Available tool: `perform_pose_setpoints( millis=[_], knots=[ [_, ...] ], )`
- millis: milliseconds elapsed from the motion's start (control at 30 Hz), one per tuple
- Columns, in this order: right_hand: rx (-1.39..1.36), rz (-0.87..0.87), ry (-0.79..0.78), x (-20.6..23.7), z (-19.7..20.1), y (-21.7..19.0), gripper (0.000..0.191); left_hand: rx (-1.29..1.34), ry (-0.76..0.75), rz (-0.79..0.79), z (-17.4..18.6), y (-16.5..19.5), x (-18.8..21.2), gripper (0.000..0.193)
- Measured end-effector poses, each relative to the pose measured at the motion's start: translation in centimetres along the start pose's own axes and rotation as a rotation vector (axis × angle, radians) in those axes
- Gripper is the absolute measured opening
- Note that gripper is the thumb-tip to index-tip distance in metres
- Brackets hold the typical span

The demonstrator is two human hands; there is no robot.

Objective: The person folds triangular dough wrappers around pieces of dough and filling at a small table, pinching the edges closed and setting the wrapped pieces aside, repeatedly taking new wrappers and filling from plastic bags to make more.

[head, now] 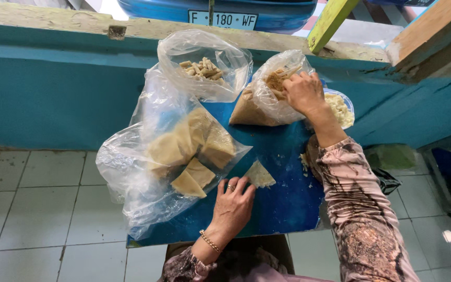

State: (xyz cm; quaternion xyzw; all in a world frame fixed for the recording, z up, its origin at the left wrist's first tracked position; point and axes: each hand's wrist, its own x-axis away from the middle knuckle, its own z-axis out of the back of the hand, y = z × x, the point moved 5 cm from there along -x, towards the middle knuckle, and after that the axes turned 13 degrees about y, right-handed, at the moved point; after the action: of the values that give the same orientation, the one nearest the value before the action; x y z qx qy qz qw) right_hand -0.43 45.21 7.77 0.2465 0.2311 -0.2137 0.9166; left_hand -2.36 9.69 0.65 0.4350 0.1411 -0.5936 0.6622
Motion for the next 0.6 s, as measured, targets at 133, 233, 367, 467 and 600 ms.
perform_pose_setpoints(
  millis=[133,233,367,467,600],
  knots=[
    [-0.127,-0.17,-0.128,0.0,0.3,0.2,0.012,-0.03,0.005,-0.036,0.1,0.5,0.0,0.023],
    [-0.21,-0.166,0.002,0.0,1.2,0.3,0.009,-0.047,-0.042,-0.03,0.1,0.8,0.1,0.023],
    [-0.092,-0.155,-0.037,0.1,0.3,-0.1,0.013,-0.032,-0.074,-0.002,0.0,1.4,-0.1,0.031],
    [-0.226,-0.191,-0.048,0.6,-0.5,-0.9,0.014,-0.051,-0.096,-0.029,0.0,2.4,-0.2,0.036],
    [-0.326,-0.417,-0.01,1.6,-0.5,1.9,0.021,-0.02,-0.086,0.002,0.3,2.8,-0.3,0.037]
  ],
)
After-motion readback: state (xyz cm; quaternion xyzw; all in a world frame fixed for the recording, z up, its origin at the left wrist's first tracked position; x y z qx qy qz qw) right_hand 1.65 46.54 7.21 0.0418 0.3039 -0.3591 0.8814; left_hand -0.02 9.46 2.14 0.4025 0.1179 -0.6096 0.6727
